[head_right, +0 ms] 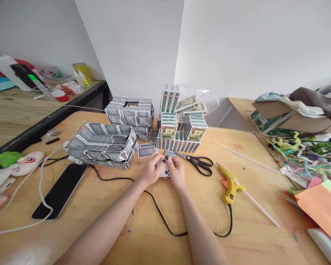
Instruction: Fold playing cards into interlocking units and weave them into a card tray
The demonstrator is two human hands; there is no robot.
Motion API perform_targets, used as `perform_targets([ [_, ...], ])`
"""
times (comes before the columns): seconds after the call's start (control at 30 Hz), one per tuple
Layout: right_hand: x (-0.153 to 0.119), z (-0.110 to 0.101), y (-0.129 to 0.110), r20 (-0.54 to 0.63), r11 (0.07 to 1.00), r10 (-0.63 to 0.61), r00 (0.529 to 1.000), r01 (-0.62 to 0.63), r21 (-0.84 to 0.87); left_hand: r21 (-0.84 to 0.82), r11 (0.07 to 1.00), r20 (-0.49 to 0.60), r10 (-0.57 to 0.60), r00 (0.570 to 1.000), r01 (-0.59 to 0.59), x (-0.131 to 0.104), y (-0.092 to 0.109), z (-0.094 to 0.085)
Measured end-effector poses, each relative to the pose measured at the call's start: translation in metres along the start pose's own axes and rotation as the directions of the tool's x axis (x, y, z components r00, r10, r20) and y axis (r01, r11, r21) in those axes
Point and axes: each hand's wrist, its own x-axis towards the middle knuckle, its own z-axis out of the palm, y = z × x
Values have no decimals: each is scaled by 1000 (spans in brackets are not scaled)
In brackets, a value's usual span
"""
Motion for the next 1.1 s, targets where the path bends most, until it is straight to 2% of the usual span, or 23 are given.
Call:
perform_targets([
  [0.13,0,-1,1,12,999,-21,1000,21,28,-61,998,3,-29,1000,29,1,0,2],
  [0.3,1,-1,4,18,998,-44,999,43,47,-113,985,-39,-136,990,131,0,-7,7],
  [0.4,1,0,4,47,997,-42,998,39,63,-16,993,-34,-120,992,119,-2,-1,2],
  [0.47,0,0,3,55,996,-37,998,32,78,94,995,-76,-38,996,45,-2,12,-11],
  [0.53,0,0,2,43,996,-35,998,31,88,191,980,-186,86,979,-50,2,31,-35],
  [0.57,0,-1,2,34,995,-35,999,32,90,242,968,-262,134,956,-70,5,39,-53],
  [0.6,1,-1,2,28,995,-35,999,33,91,300,952,-343,162,925,-55,9,46,-74],
  [0.67,2,-1,2,24,995,-33,999,30,91,410,910,-502,178,846,52,20,48,-124],
  [0.73,2,-1,4,28,997,-26,999,23,79,430,878,-601,102,793,212,30,32,-177],
  [0.77,2,-1,4,32,997,-23,999,20,68,393,869,-630,18,777,299,33,19,-200],
  [0.8,2,-1,5,36,998,-22,999,19,57,310,857,-638,-134,759,412,35,4,-221],
  [0.83,2,0,5,39,999,-23,999,21,49,201,822,-615,-318,722,533,35,-12,-237],
  [0.87,2,0,5,41,999,-23,999,22,43,111,765,-531,-494,689,634,33,-27,-249],
  [0.9,1,0,6,42,999,-23,999,21,39,25,709,-383,-645,662,705,30,-39,-257],
  [0.93,1,0,6,41,999,-22,999,20,39,-60,670,-199,-734,649,740,27,-48,-261],
  [0.97,1,0,5,41,999,-20,999,19,40,-125,648,-74,-761,645,751,23,-53,-262],
  [1.0,1,1,5,42,999,-18,999,16,41,-165,636,-11,-766,643,754,20,-56,-261],
  [1.1,0,1,5,50,999,-13,999,11,43,-207,643,-10,-755,656,737,15,-51,-250],
])
